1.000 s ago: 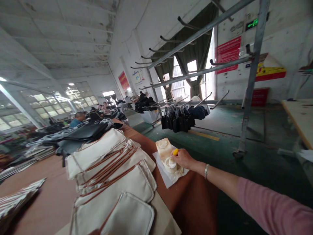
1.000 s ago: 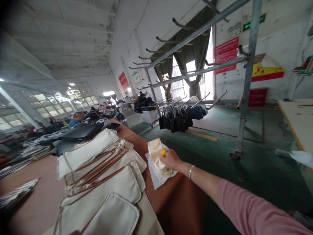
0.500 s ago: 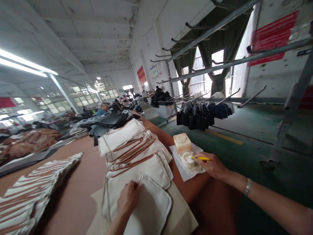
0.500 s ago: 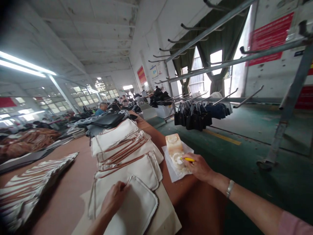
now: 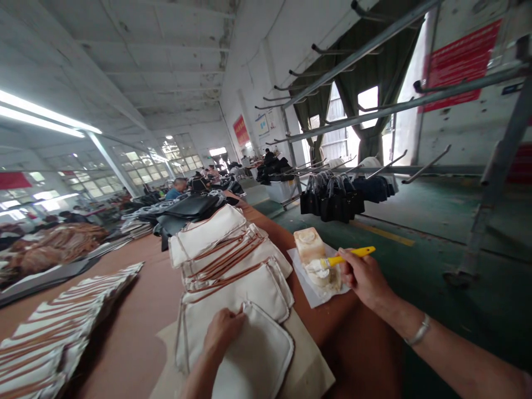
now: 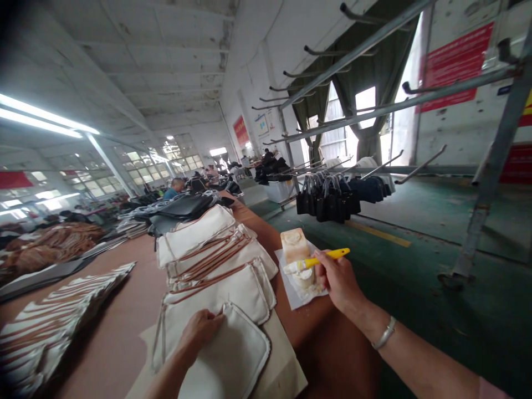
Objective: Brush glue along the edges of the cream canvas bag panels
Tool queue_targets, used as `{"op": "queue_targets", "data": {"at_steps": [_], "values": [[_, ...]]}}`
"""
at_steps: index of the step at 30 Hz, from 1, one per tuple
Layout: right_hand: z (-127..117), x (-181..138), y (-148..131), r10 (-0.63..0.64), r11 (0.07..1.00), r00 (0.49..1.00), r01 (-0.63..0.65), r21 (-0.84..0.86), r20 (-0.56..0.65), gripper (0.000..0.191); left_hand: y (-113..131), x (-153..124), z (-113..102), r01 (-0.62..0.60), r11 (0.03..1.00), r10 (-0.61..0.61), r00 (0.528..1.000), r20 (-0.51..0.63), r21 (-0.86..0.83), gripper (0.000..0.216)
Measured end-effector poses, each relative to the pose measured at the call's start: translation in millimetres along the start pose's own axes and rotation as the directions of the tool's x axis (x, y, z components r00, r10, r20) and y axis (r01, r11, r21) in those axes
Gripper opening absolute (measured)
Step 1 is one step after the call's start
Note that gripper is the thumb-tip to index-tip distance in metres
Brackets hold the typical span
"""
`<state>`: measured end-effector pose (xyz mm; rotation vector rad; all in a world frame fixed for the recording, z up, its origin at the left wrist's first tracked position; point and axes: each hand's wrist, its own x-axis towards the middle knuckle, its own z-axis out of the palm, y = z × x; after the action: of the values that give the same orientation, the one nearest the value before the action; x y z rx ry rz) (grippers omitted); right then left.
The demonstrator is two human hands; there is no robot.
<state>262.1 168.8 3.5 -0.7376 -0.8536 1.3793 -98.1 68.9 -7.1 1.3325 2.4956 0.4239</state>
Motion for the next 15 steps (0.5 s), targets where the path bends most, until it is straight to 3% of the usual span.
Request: {"op": "queue_targets", "data": {"at_steps": [4,9,15], "values": [[24.4,-10.7,-1.3,0.098,0.993,0.993,-0.103,0.062,0.072,0.032,7.2,-13.9,-5.5,-0.110,0.988,0.111,0.994,0.010,-0.110,0.028],[55.3,-31.7,1.4,0.154,0.984,0.966,-0.168,0.054,0.206,0.032,14.0,-52.7,-5.4,-0.205,0.927,0.241,0.967,0.082,-0.314,0.046],[81.8,-58.8,-3.8,0.125,0.992,0.936,-0.107,-0.073,0.328,0.031,34.7,-103.2,-3.8,-0.231,0.815,0.257,0.966,-0.026,-0.532,0.037]]}}
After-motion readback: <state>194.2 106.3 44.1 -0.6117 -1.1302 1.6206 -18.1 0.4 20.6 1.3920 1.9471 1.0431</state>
